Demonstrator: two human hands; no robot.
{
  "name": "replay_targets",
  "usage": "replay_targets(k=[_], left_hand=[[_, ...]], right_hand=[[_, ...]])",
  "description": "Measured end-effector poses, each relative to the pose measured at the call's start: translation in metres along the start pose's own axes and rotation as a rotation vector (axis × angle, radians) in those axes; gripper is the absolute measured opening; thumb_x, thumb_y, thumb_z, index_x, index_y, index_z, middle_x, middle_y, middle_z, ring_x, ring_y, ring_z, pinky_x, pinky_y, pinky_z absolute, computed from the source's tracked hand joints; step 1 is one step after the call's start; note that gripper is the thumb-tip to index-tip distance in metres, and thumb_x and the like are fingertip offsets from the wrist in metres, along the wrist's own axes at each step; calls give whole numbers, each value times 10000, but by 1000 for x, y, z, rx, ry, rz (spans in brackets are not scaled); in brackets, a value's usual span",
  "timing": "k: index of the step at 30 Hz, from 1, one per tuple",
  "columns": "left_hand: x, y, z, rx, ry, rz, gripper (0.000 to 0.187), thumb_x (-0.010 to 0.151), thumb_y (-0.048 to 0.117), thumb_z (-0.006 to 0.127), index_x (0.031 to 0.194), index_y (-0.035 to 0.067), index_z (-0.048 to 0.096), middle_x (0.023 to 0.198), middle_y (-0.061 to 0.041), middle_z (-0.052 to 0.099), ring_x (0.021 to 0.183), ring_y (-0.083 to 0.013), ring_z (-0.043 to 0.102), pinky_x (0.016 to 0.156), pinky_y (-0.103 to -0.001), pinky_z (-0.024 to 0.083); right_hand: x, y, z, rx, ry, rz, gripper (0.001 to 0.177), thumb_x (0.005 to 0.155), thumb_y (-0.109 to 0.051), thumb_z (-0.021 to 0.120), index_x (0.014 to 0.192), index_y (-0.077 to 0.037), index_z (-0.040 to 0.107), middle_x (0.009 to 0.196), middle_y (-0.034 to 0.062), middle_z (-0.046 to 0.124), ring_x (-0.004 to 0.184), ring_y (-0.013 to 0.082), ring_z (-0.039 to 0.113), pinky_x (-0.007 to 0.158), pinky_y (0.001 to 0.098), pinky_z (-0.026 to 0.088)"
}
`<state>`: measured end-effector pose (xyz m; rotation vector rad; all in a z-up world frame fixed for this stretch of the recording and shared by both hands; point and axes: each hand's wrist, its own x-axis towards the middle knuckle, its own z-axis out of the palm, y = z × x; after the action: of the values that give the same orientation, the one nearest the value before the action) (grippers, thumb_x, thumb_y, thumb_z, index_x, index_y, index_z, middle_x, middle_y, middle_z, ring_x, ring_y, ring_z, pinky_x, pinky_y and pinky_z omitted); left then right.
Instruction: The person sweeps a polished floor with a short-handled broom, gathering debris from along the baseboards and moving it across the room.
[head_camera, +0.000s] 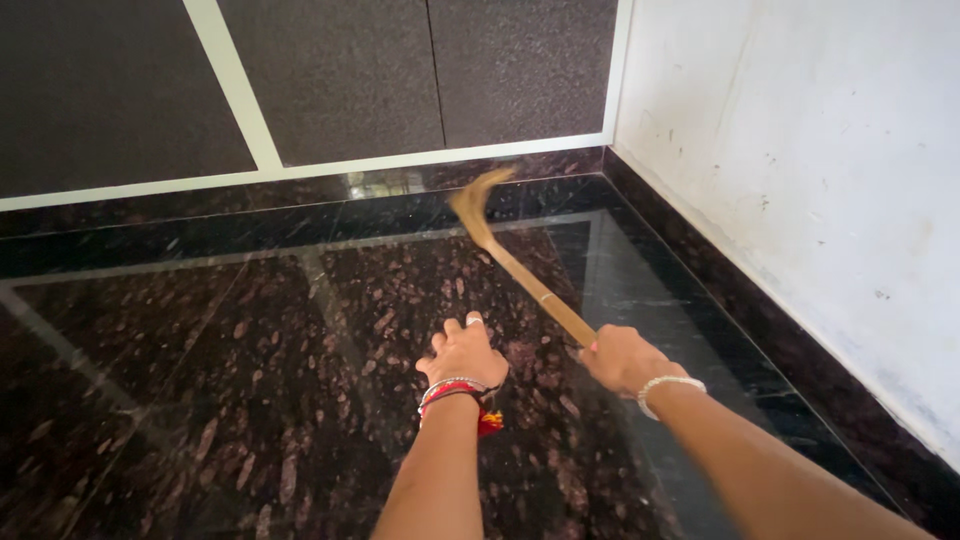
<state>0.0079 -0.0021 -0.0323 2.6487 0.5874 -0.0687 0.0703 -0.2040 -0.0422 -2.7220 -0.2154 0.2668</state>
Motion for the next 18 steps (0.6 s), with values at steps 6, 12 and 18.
replay_targets(k=[6,12,18], left_hand=[[0,1,-7,-7,5,-6,722,880,264,672,1536,190,379,1546,-106,398,1463,-336,359,1097,-650,355],[0,1,-10,-29,89,1,762,890,269,654,1565,189,309,1559,-99,378,1460,-326,353,1093,-655,348],[1,-1,-19,-35,52,0,790,881,239,659,1583,202,298,1570,-121,360,1452,-344,359,1095,-666,327]], right_hand=[[5,-17,16,-94,16,-157,398,960,-332,595,1110,22,700,1086,279,713,1082,454,672,965,487,545],[-5,-25,6,-161,-12,-178,401,941,-394,639,1125,-43,702,1112,204,710,1096,420,664,965,496,532],[-13,-43,2,-252,-30,-333,397,926,-418,652,1126,-79,706,1073,215,722,1055,409,690,932,483,556]])
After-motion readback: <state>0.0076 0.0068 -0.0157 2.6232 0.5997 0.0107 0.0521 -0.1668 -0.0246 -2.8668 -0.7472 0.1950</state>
